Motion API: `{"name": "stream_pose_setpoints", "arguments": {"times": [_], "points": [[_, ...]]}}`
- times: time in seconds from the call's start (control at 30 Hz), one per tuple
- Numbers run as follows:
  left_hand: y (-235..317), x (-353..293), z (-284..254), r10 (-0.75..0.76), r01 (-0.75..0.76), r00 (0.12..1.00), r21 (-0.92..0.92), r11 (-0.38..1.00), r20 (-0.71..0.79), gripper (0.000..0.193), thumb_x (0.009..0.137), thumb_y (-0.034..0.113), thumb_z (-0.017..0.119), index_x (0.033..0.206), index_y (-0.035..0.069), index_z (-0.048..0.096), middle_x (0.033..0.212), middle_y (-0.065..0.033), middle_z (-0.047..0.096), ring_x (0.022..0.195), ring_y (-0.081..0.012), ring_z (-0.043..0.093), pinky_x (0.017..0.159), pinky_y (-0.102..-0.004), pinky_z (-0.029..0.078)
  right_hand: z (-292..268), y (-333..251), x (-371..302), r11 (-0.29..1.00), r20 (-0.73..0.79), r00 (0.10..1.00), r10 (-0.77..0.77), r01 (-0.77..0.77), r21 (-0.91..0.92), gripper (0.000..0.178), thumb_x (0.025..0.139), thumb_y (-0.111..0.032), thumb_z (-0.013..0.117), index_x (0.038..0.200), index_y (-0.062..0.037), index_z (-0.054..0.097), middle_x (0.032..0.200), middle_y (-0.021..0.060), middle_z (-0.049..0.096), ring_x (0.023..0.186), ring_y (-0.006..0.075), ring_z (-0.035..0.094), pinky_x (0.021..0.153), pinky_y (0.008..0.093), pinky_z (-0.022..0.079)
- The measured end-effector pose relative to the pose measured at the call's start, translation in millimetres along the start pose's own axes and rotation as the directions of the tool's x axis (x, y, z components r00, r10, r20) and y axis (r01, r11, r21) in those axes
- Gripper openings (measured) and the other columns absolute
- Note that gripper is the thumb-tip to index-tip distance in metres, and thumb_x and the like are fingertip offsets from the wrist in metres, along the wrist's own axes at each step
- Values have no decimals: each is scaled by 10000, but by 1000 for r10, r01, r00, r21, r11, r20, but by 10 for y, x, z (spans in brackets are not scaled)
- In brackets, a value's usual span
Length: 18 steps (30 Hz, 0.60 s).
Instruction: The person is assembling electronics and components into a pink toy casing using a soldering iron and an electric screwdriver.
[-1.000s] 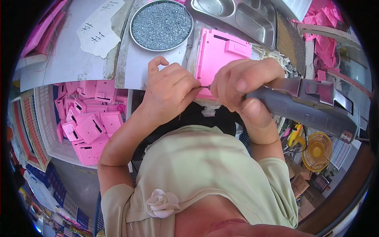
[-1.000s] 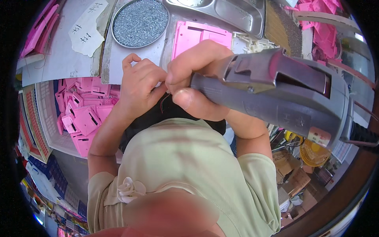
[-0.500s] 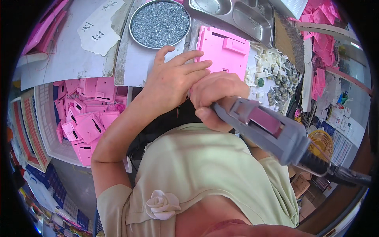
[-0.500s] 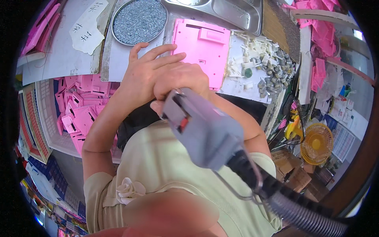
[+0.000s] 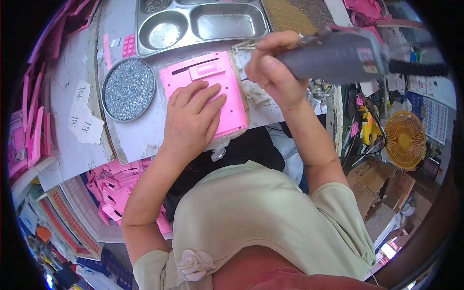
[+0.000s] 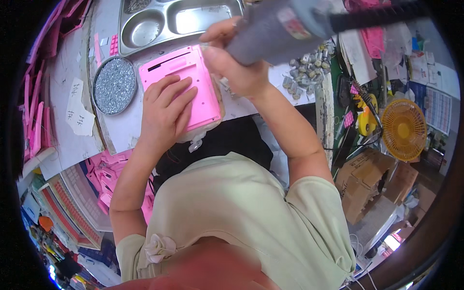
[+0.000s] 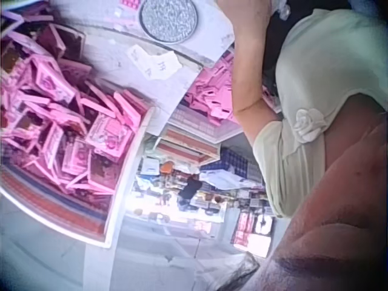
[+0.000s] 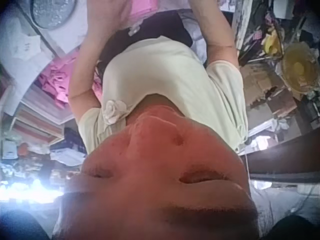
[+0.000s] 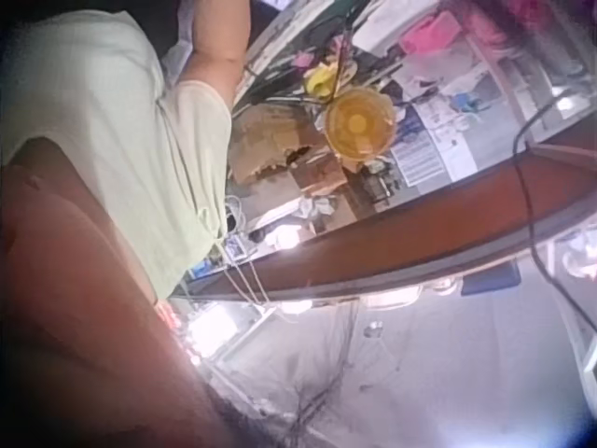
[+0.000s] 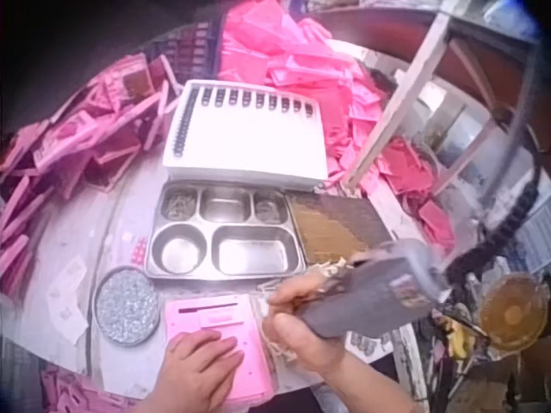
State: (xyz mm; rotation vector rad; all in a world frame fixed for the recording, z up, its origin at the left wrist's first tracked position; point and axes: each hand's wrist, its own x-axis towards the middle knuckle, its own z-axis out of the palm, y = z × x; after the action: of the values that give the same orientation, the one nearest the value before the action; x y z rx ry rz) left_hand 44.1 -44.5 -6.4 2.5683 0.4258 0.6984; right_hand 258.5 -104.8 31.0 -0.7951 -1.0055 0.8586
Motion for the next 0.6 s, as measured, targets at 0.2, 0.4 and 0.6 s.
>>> {"name": "stream_pose_setpoints", "arguments": {"times": [0.2, 0.4, 0.6], "points": [[6, 1, 10, -9, 9, 1000, 20, 1000, -3, 346, 774, 97, 746, 1120, 85, 738, 1223, -69, 679, 1191, -302, 586, 1000, -468, 438, 18, 9, 119, 982, 96, 993, -62, 78, -175, 223, 953, -92, 610, 1144, -4, 535, 604, 60, 489, 497, 119, 438, 496, 311, 403], [2, 13, -18, -36, 35, 999, 41, 999, 29, 367, 793, 55, 742, 1155, 112, 741, 1265, -68, 683, 1207, -312, 593, 1013, -451, 442, -21, -60, -105, 986, 81, 996, -34, 46, -162, 274, 942, -116, 639, 1164, 3, 531, 609, 56, 497, 490, 113, 436, 493, 300, 411], [7, 9, 25, -18, 18, 1000, 15, 1000, -9, 361, 768, 83, 749, 1128, 105, 741, 1226, -57, 684, 1199, -294, 590, 1003, -458, 435, -103, 39, 96, 993, 84, 996, -37, 47, -113, 394, 949, -133, 629, 1295, 24, 526, 619, 63, 522, 491, 115, 445, 493, 305, 402]]}}
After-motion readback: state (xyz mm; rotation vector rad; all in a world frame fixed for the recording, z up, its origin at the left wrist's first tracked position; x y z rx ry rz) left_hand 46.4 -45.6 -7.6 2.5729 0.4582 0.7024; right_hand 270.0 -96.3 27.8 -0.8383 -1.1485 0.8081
